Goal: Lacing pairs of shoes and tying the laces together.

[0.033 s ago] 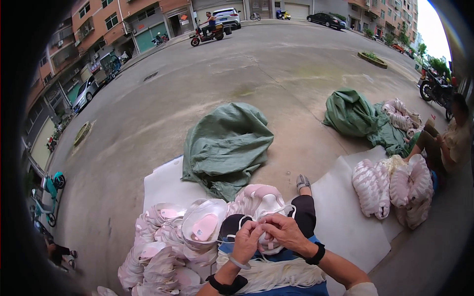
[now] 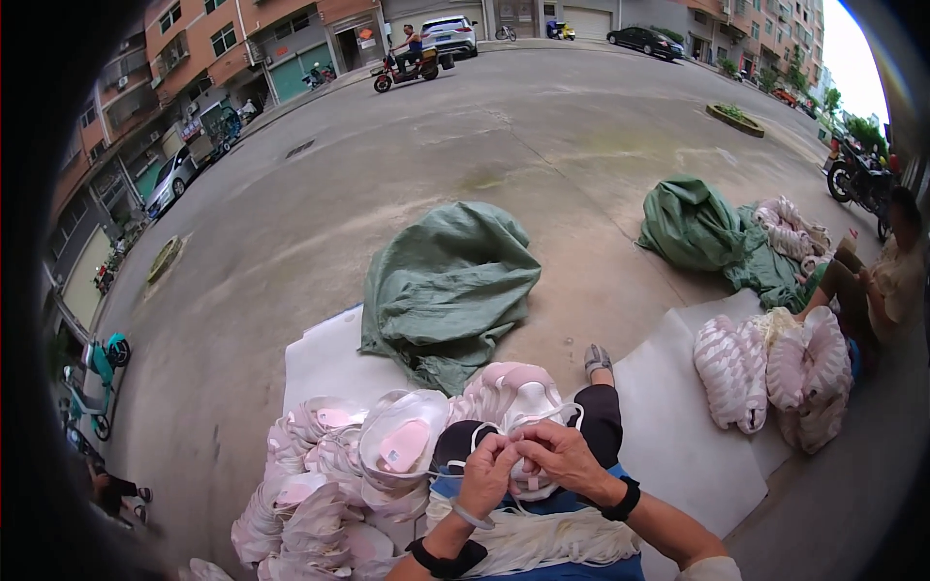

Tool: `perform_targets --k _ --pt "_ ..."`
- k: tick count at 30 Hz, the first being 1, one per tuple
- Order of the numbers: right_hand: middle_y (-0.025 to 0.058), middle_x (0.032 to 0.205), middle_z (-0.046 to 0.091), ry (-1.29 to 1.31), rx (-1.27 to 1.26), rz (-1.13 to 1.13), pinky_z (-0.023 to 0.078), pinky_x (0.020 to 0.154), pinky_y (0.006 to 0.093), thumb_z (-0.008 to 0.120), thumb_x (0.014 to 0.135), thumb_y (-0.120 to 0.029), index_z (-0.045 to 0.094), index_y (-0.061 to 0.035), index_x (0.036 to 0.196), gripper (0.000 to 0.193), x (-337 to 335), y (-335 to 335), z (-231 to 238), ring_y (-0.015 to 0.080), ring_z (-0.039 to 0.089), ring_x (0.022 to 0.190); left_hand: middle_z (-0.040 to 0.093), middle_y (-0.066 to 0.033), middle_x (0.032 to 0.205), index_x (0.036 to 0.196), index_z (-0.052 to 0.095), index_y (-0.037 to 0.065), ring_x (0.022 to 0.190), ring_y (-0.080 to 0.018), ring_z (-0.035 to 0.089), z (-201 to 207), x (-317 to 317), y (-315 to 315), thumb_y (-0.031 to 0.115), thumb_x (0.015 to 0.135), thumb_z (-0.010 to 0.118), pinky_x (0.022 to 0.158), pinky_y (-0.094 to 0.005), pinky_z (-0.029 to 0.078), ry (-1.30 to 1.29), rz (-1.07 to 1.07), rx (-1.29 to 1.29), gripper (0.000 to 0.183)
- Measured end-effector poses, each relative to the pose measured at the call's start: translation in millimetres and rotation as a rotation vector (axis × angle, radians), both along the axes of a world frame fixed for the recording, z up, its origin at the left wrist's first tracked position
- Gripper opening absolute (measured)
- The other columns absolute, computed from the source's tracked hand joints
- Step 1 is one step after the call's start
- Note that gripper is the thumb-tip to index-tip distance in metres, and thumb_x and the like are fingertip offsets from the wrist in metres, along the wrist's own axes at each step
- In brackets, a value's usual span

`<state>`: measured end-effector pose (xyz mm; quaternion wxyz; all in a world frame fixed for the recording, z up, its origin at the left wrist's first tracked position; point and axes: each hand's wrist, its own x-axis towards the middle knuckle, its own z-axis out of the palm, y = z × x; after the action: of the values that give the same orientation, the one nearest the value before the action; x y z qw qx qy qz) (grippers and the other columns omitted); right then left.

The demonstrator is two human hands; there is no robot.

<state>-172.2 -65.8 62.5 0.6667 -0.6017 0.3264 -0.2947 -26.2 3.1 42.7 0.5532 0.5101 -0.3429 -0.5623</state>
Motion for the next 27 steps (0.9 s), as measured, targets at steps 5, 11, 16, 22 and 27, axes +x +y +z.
perform_targets --k 5,11,16,22,27 --pt "0.0017 0.081 0.061 0.003 0.021 -0.009 0.046 0.055 0.0186 0.059 0.093 -0.009 0.064 0.0023 0.103 0.016 1.2 1.3 8.2 0.0039 0.056 0.063 0.058 -0.0023 0.081 0.097 0.055 0.004 0.054 -0.0055 0.053 2.7 1.0 1.3 0.02 0.098 0.05 0.043 -0.02 0.046 -0.112 -0.017 -0.012 0.017" --pt "0.0028 0.083 0.06 0.023 -0.006 0.011 0.048 0.056 0.0199 0.059 0.093 -0.01 0.064 0.0024 0.101 0.015 3.5 -2.2 5.8 0.0048 0.057 0.063 0.057 -0.0011 0.074 0.091 0.054 0.005 0.049 -0.0055 0.052 5.8 4.1 1.8 0.017 0.097 0.05 0.043 -0.02 0.045 -0.108 -0.031 0.009 0.015" --pt "0.0037 0.085 0.06 0.076 0.016 0.039 0.048 0.058 0.0198 0.059 0.093 -0.009 0.064 0.003 0.099 0.015 3.2 -3.1 7.5 0.0053 0.058 0.064 0.059 -0.0028 0.08 0.091 0.054 0.003 0.056 -0.0066 0.055 1.9 5.1 3.4 0.015 0.096 0.05 0.045 -0.0207 0.047 -0.054 -0.044 -0.003 0.014" --pt "0.0049 0.085 0.06 0.066 -0.073 0.024 0.049 0.058 0.02 0.061 0.091 -0.007 0.065 0.0022 0.098 0.012 3.6 -3.3 3.3 0.0065 0.059 0.065 0.058 -0.0034 0.077 0.095 0.053 0.003 0.058 -0.0065 0.054 2.2 4.8 4.7 0.018 0.097 0.049 0.047 -0.0207 0.047 -0.101 -0.058 -0.001 0.015" --pt "0.0046 0.085 0.06 0.05 -0.104 -0.049 0.048 0.057 0.0202 0.059 0.09 -0.003 0.066 0.0018 0.098 0.011 2.6 -5.1 15.5 0.0073 0.059 0.065 0.055 -0.0109 0.073 0.105 0.054 0.003 0.065 -0.0177 0.056 2.8 -1.1 10.4 0.023 0.1 0.047 0.06 -0.0316 0.046 -0.661 -0.063 -0.281 0.022"
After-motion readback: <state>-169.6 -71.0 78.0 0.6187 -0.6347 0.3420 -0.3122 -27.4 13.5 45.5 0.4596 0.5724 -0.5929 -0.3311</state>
